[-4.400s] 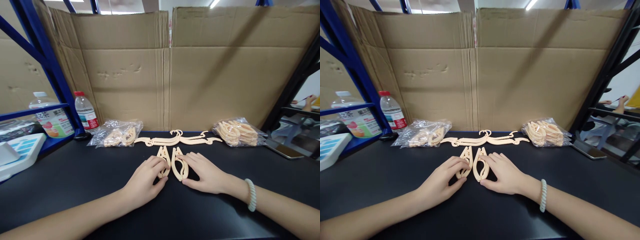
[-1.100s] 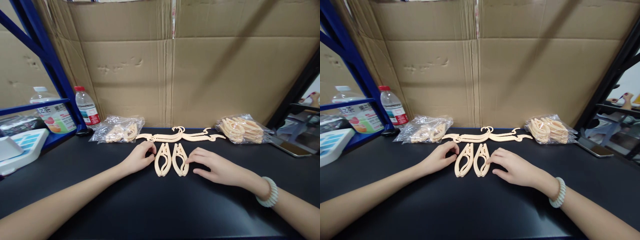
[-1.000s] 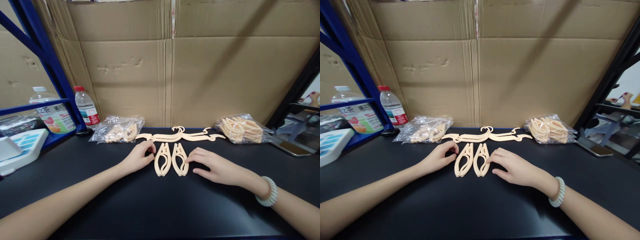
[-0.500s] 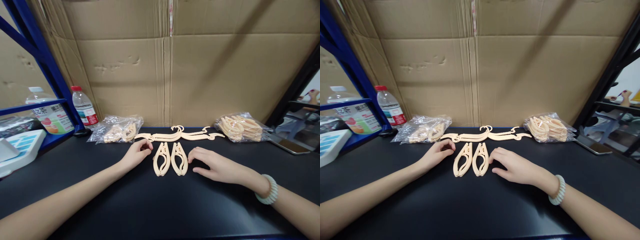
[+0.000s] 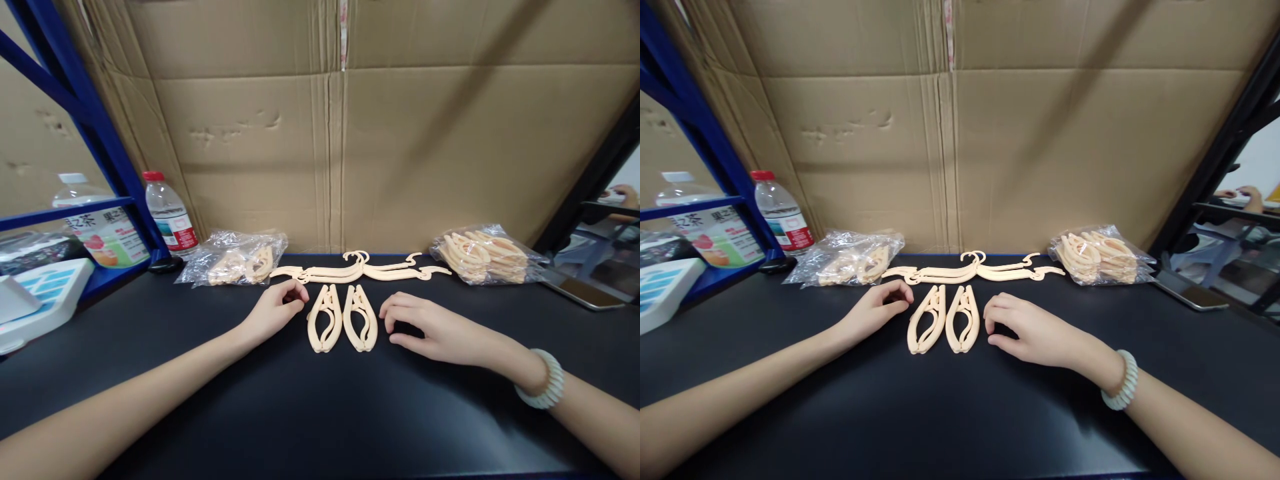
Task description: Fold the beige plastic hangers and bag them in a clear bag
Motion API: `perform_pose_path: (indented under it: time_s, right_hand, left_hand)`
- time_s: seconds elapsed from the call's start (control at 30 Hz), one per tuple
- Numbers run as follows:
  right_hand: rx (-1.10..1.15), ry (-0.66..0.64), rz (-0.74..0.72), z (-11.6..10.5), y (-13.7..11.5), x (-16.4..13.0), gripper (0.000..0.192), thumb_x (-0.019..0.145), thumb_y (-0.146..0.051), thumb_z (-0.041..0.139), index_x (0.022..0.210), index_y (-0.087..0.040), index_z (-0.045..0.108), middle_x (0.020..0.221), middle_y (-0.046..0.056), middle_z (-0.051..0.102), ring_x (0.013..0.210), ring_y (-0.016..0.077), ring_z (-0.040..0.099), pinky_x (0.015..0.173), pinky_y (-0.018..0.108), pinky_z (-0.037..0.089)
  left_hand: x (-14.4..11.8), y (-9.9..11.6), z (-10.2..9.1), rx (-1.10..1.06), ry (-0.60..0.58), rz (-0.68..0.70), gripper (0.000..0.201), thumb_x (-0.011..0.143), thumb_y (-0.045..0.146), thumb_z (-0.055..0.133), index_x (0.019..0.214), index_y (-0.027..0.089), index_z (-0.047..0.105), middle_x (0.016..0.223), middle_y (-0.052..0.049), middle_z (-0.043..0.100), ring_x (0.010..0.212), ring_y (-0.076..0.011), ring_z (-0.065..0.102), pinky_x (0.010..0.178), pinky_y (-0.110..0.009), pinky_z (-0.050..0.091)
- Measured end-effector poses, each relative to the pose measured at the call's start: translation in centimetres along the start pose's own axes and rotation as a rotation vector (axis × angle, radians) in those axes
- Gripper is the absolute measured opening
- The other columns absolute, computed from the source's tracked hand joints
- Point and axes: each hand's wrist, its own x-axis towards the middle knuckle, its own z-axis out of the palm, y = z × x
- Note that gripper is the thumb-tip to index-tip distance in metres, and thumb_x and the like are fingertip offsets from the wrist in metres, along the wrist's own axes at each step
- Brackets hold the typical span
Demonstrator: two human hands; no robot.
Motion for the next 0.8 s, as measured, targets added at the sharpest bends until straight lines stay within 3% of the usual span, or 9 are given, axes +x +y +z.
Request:
perform_pose_path:
  time_s: [0.8]
  right_hand:
    - [-0.032, 0.021, 0.007, -0.71, 0.74, 0.0, 0.006, 0.09, -0.023, 0.053, 0.09, -0.019, 0.058, 0.105, 0.006, 0.059, 0.095, 0.0183, 0.057, 0.086, 0.033, 0.047]
  left_hand:
    - [-0.03, 0.26, 0.02, 0.024, 0.011, 0.007, 0.01, 0.065, 0.027, 0.053, 0.068, 0.019, 0.057, 0.066, 0.001, 0.059, 0.067, -0.0175, 0.055, 0.068, -0.03, 0.043]
